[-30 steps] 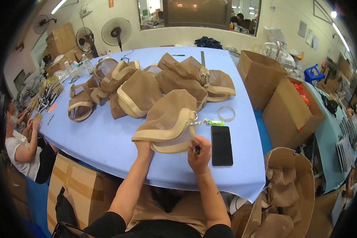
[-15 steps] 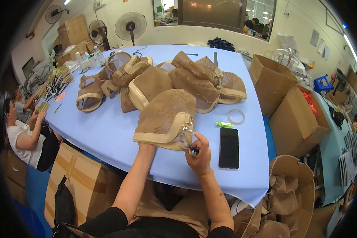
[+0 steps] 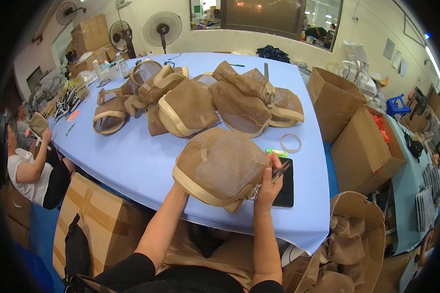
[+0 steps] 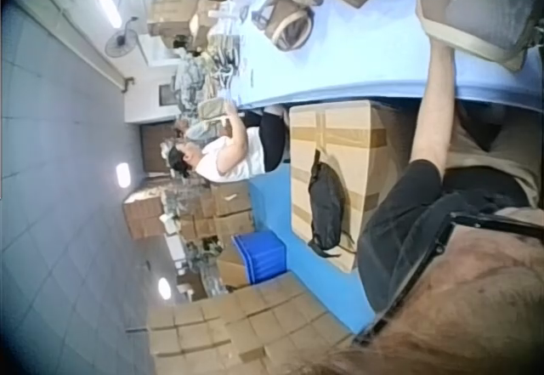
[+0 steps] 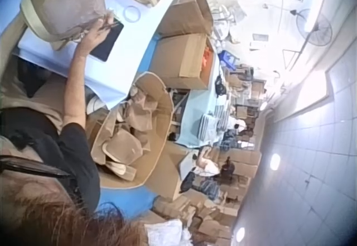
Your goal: Trimming excess threads and material from mesh and leather shoe components using snips.
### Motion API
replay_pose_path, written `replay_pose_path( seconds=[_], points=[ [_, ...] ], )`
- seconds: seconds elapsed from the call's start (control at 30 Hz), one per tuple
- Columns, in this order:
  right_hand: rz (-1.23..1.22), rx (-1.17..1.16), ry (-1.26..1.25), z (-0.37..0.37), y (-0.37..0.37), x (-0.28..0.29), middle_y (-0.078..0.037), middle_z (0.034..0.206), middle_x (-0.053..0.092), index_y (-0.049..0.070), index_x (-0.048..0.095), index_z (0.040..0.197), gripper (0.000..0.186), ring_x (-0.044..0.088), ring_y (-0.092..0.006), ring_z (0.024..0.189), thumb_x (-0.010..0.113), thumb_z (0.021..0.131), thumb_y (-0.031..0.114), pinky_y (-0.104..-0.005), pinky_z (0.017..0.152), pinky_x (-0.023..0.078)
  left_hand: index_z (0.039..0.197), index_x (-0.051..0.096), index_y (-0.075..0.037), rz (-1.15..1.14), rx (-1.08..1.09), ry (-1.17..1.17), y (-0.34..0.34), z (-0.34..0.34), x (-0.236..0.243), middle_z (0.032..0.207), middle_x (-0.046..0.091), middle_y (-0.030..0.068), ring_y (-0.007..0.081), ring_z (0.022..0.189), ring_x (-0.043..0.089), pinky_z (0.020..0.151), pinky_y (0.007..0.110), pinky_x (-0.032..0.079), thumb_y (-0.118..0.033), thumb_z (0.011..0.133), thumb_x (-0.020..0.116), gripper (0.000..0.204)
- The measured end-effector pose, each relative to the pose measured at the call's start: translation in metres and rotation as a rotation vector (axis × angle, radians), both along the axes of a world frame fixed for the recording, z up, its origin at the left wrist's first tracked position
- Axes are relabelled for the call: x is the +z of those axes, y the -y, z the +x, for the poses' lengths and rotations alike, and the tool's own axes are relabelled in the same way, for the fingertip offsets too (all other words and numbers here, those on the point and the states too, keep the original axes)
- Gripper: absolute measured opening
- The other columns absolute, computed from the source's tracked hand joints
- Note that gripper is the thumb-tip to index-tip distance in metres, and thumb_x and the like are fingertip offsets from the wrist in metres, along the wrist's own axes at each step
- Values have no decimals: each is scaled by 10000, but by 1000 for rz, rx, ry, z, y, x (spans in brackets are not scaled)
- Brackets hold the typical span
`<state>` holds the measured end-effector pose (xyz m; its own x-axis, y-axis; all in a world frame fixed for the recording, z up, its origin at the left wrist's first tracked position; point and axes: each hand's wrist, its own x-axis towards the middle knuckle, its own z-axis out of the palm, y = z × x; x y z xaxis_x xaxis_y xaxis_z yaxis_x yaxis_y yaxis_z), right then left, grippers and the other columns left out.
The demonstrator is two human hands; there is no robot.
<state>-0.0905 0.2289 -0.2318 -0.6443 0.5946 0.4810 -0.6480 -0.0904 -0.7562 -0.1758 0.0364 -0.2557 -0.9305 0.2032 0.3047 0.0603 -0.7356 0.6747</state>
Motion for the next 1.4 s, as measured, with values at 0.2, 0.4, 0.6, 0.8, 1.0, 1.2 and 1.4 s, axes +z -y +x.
replay_pose_path(
  seconds=[0.2,0.4,0.6,0.8,1.0,1.2,1.4],
  points=[
    [22,63,80,4,-1,0,-42,852,553,-8,532,943,207,513,-94,729,594,818,146,-217,657,423,1010,552,38,0,177,-73,2,1,-3,899,604,124,192,768,590,689,296,513,-60,825,493,218],
    [112,313,15,4,4,-11,-31,763,514,14,532,851,153,450,-50,525,641,776,89,-178,430,368,991,556,31,-59,446,-163,16,-13,-18,883,610,115,190,734,591,667,286,503,-117,832,497,226],
    [170,459,52,9,9,-3,-35,785,524,13,545,837,134,465,-49,553,639,741,19,-165,438,376,941,570,28,-422,745,-341,46,-38,-32,855,615,104,170,713,590,634,267,501,-102,822,510,186],
    [165,435,217,9,6,-2,-33,780,552,10,524,910,180,472,-39,539,611,752,12,-161,439,372,832,589,22,-933,874,-484,87,-25,-37,766,618,88,146,634,575,547,245,478,-118,822,513,159],
    [131,445,173,9,9,1,-45,817,551,1,519,926,195,471,-46,538,598,747,-1,-167,441,374,652,577,-10,-1120,410,129,109,48,14,565,577,55,129,414,494,361,249,364,-197,843,490,281],
    [42,601,83,4,6,-2,-90,864,516,3,508,906,185,474,-104,560,581,740,39,-197,407,384,1049,547,9,-466,119,124,63,52,26,944,585,76,154,822,564,713,281,479,-112,848,520,236],
    [27,735,99,7,5,-7,-94,847,519,2,514,886,175,467,-111,525,587,728,11,-213,434,401,1135,488,-10,-564,272,-453,30,38,61,1087,538,80,184,964,526,834,301,453,-93,848,521,301]
  ],
)
